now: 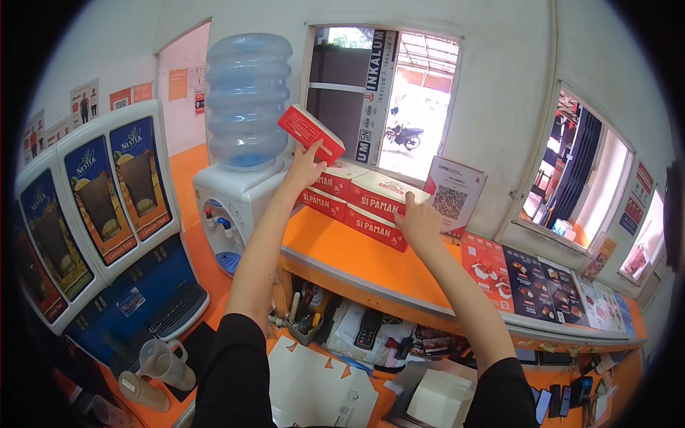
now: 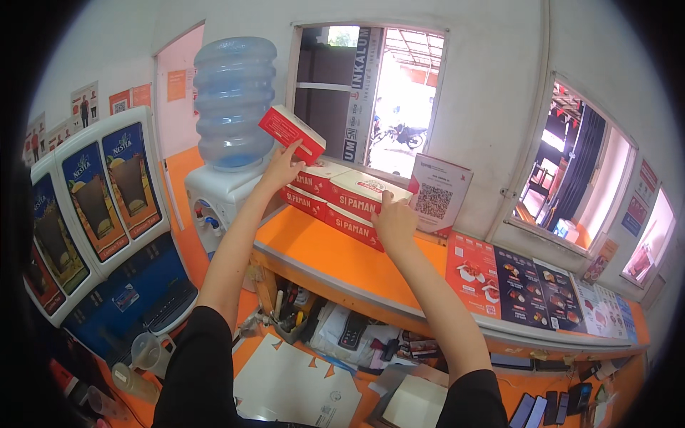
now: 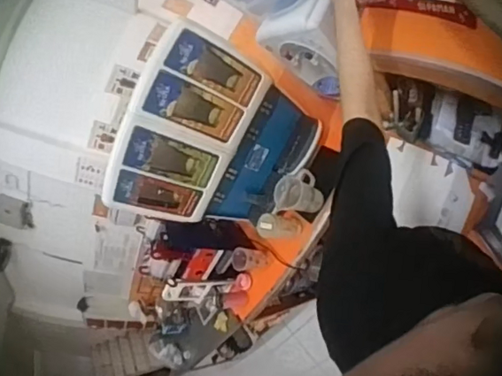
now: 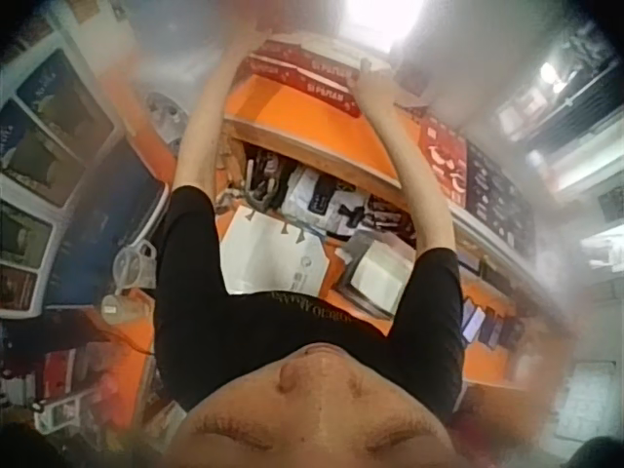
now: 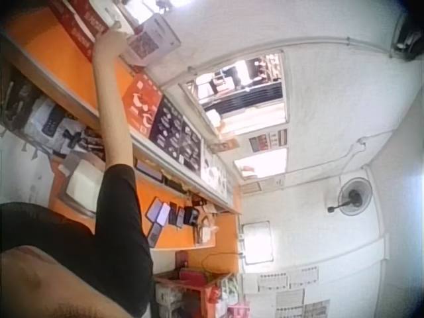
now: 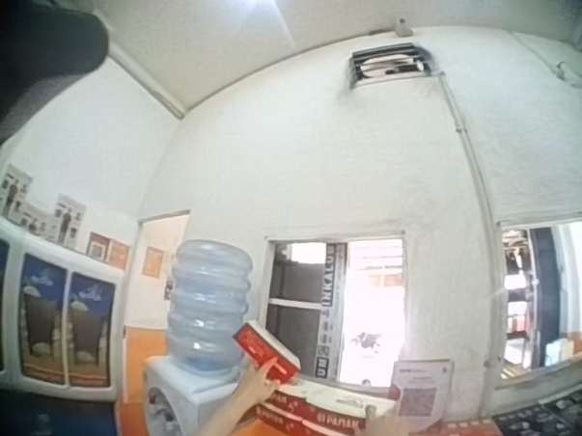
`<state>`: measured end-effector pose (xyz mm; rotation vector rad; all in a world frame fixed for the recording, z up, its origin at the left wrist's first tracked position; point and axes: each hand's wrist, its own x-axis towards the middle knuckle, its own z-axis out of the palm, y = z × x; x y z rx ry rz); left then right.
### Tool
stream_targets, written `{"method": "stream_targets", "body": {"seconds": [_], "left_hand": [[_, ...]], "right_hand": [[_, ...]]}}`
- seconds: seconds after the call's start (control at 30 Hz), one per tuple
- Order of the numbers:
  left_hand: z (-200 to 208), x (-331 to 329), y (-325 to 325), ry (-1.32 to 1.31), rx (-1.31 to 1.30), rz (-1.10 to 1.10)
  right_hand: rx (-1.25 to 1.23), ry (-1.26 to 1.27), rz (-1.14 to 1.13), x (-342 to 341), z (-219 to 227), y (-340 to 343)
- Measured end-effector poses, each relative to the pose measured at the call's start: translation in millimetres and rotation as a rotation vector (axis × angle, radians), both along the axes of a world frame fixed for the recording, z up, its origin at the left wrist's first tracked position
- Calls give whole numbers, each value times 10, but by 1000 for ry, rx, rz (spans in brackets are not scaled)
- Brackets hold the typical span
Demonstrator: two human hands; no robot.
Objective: The person assembles cardboard food boxes by folding pre-cut cardboard sheets into a rectangular box shape and then stacking the completed boxes on a counter.
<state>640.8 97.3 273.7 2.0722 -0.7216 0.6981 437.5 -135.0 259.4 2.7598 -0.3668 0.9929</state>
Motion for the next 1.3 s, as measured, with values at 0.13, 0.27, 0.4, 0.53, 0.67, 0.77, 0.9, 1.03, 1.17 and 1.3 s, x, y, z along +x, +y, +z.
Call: {"method": "stream_targets", "body": {"seconds": [0.13,0.27,0.4,0.53,0.67,0.77,0.9,1.03,1.17,1.3], "left_hand": [[107,-160,-65,-239,-169,208],[239,-223,4,-288,-194,482],[216,-18,271,-220,-157,438],[154,60,376,-211,-149,377],[159,142,470,-296,-118,251],[169,169,340,-261,-109,199],[155,255,300,-329,-102,240],[156,316,260,-338,-83,235],[171,256,234,-276,2,247],[305,50,190,-148,71,315]], "right_hand": [[-1,-7,-60,212,-18,-145],[12,-14,-28,271,-24,-189],[16,-15,16,218,-110,-16],[-7,-105,139,108,-215,37],[11,-123,206,141,-253,-48],[-15,-192,254,279,-273,-335],[17,-148,198,381,-219,-371],[98,-107,164,423,-118,-349],[168,-111,265,399,-132,-429],[211,-118,331,468,-74,-622]]}}
